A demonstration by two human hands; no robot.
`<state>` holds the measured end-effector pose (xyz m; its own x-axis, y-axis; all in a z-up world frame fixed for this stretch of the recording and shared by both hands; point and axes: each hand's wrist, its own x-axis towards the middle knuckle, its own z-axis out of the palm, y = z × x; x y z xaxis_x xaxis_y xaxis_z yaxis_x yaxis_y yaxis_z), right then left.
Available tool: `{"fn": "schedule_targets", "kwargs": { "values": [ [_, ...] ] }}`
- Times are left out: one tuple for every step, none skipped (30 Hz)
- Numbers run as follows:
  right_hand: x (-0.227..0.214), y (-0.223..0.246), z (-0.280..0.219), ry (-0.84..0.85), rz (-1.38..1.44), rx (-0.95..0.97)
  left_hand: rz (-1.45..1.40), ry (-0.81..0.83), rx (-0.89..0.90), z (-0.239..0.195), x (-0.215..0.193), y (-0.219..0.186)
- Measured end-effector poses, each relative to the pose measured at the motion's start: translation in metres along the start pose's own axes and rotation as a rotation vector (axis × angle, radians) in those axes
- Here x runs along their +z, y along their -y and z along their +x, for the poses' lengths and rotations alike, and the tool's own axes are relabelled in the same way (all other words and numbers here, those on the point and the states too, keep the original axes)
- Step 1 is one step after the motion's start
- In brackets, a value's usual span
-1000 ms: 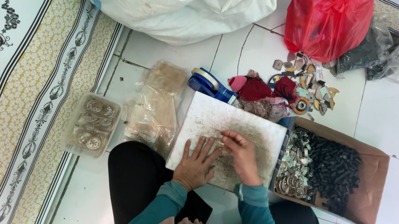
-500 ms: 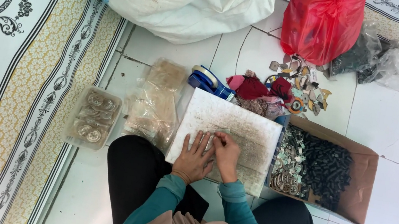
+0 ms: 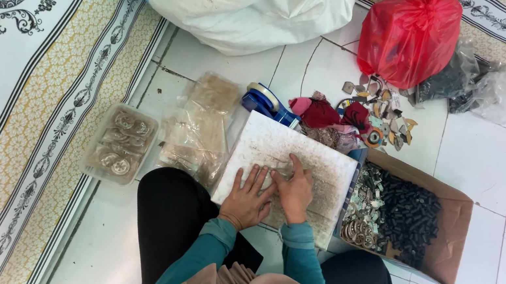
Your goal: Packaging small metal items into individual plastic bags on the floor of a fabrication facility.
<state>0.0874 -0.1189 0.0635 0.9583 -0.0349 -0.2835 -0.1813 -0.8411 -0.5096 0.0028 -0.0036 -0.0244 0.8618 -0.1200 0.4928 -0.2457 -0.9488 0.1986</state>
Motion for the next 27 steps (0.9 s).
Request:
{"fn": "schedule_targets", "kwargs": {
  "values": [
    [0.005,-0.009,0.007,-0.002,-0.003,0.004,-0.006,0.000,0.001,-0.001,0.001,-0.001],
    [0.009,-0.017,0.013,0.025,0.071,0.068,-0.007,0.001,-0.002,-0.001,0.002,-0.002],
    [0.015,-0.024,0.021,0.052,0.147,0.128,-0.005,0.000,-0.006,-0.001,0.002,0.000],
    [0.016,-0.019,0.021,0.052,0.146,0.128,-0.006,-0.001,-0.007,0.000,0.002,-0.001],
    [0.018,-0.014,0.020,0.025,0.095,0.144,-0.009,0.006,-0.008,-0.001,0.002,-0.001],
    [0.019,-0.009,0.019,-0.001,0.044,0.160,-0.011,0.013,-0.009,-0.001,0.002,-0.001],
    [0.019,-0.006,0.018,-0.002,0.046,0.158,-0.010,0.011,-0.007,-0.001,0.002,0.000],
    [0.018,-0.002,0.017,-0.014,0.038,0.140,-0.002,0.015,-0.008,-0.001,0.003,0.000],
    [0.017,0.001,0.015,-0.029,0.030,0.126,0.002,0.019,-0.007,-0.002,0.004,0.000],
    [0.019,-0.002,0.016,-0.033,0.032,0.128,0.000,0.017,-0.002,-0.002,0.004,0.000],
    [0.020,-0.005,0.017,-0.025,0.022,0.123,0.016,0.009,-0.003,-0.002,0.004,0.000],
    [0.021,-0.007,0.018,-0.018,0.013,0.117,0.031,0.001,-0.003,-0.001,0.004,-0.001],
    [0.023,-0.009,0.019,-0.019,0.012,0.115,0.032,-0.001,-0.005,0.000,0.003,-0.001],
    [0.024,-0.012,0.020,-0.022,-0.007,0.113,0.038,-0.002,-0.004,0.000,0.002,-0.001],
    [0.027,-0.014,0.020,-0.023,-0.026,0.111,0.047,-0.001,-0.006,0.000,0.001,-0.001],
    [0.028,-0.015,0.019,-0.021,-0.026,0.108,0.049,-0.002,-0.009,0.000,0.000,-0.001],
    [0.028,-0.015,0.019,-0.028,-0.031,0.102,0.045,0.002,-0.008,0.000,-0.001,-0.001],
    [0.029,-0.016,0.019,-0.036,-0.035,0.096,0.040,0.005,-0.008,0.000,-0.001,-0.001],
    [0.028,-0.014,0.018,-0.039,-0.033,0.096,0.041,0.003,-0.005,0.000,0.000,-0.001],
    [0.027,-0.013,0.017,-0.045,-0.039,0.091,0.043,0.005,-0.007,-0.001,0.001,-0.001],
    [0.026,-0.011,0.016,-0.053,-0.045,0.085,0.044,0.005,-0.008,-0.001,0.001,-0.001],
    [0.025,-0.012,0.016,-0.055,-0.043,0.084,0.045,0.003,-0.006,-0.001,0.002,0.000],
    [0.023,-0.013,0.016,-0.060,-0.023,0.064,0.058,-0.002,-0.011,-0.001,0.003,-0.001],
    [0.022,-0.014,0.016,-0.066,-0.003,0.043,0.071,-0.008,-0.017,-0.002,0.004,-0.001],
    [0.018,-0.017,0.016,-0.068,-0.002,0.044,0.071,-0.009,-0.015,-0.002,0.004,-0.001],
    [0.014,-0.019,0.015,-0.058,0.065,0.016,0.070,-0.015,-0.015,-0.002,0.004,-0.001],
    [0.009,-0.021,0.015,-0.051,0.131,-0.011,0.068,-0.023,-0.014,-0.002,0.004,-0.001]
  ]
}}
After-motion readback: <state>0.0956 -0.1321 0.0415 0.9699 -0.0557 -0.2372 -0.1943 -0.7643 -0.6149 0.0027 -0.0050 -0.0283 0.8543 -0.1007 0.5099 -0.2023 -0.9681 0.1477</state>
